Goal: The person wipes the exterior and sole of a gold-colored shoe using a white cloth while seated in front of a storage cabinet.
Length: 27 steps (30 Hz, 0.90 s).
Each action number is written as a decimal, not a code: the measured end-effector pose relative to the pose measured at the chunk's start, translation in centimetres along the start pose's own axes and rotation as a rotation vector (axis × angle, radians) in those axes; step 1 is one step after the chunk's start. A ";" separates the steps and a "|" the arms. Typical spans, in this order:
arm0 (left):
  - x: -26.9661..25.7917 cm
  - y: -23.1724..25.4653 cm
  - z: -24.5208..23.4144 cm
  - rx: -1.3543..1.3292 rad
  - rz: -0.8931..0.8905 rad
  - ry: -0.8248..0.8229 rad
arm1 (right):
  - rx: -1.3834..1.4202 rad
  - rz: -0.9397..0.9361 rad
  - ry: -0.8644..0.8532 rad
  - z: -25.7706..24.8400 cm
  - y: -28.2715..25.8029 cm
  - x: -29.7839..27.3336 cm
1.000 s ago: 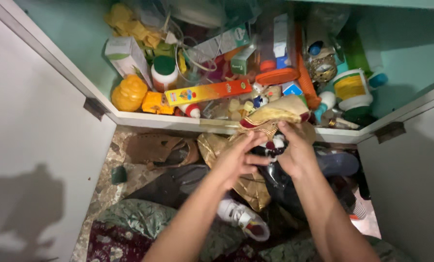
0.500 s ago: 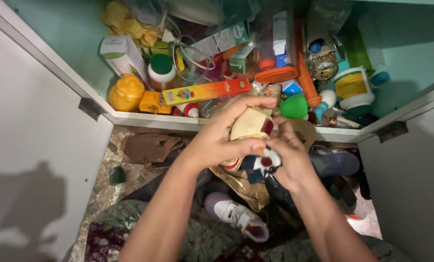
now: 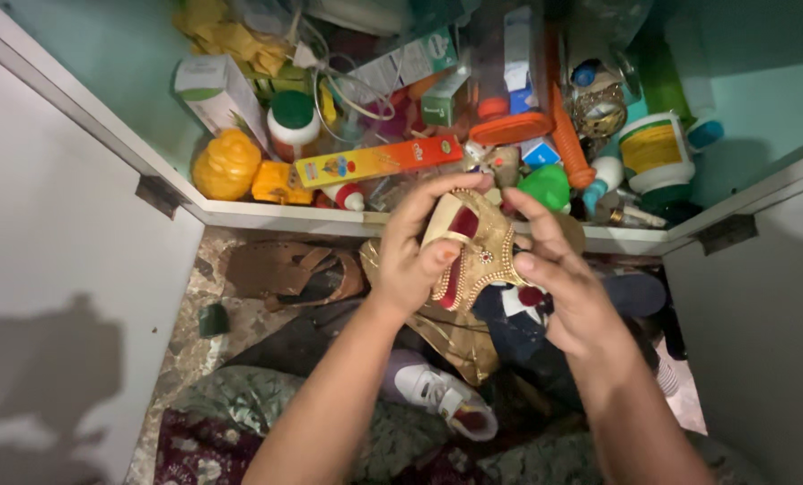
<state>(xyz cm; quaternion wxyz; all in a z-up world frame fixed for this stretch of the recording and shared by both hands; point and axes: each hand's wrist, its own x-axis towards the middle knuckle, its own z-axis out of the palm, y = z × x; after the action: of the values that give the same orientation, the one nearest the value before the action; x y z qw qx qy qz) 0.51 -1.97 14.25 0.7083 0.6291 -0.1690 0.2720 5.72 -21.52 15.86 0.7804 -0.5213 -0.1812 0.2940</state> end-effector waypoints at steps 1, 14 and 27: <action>0.0 0.0 -0.2 0.003 0.002 0.001 | 0.030 -0.002 -0.025 0.1 0.3 0.3; -3.3 -6.8 -4.6 -0.681 -0.195 0.126 | 0.256 0.111 -0.022 2.3 4.3 0.3; -2.8 -5.3 -4.8 -0.146 -0.108 -0.093 | 0.341 0.084 0.111 2.4 4.6 1.0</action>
<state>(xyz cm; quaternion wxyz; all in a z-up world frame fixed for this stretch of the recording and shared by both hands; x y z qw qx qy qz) 0.95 1.95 7.61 0.7573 0.5960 -0.1866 0.1909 3.86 -17.85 12.56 0.8534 -0.4037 -0.0635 0.3235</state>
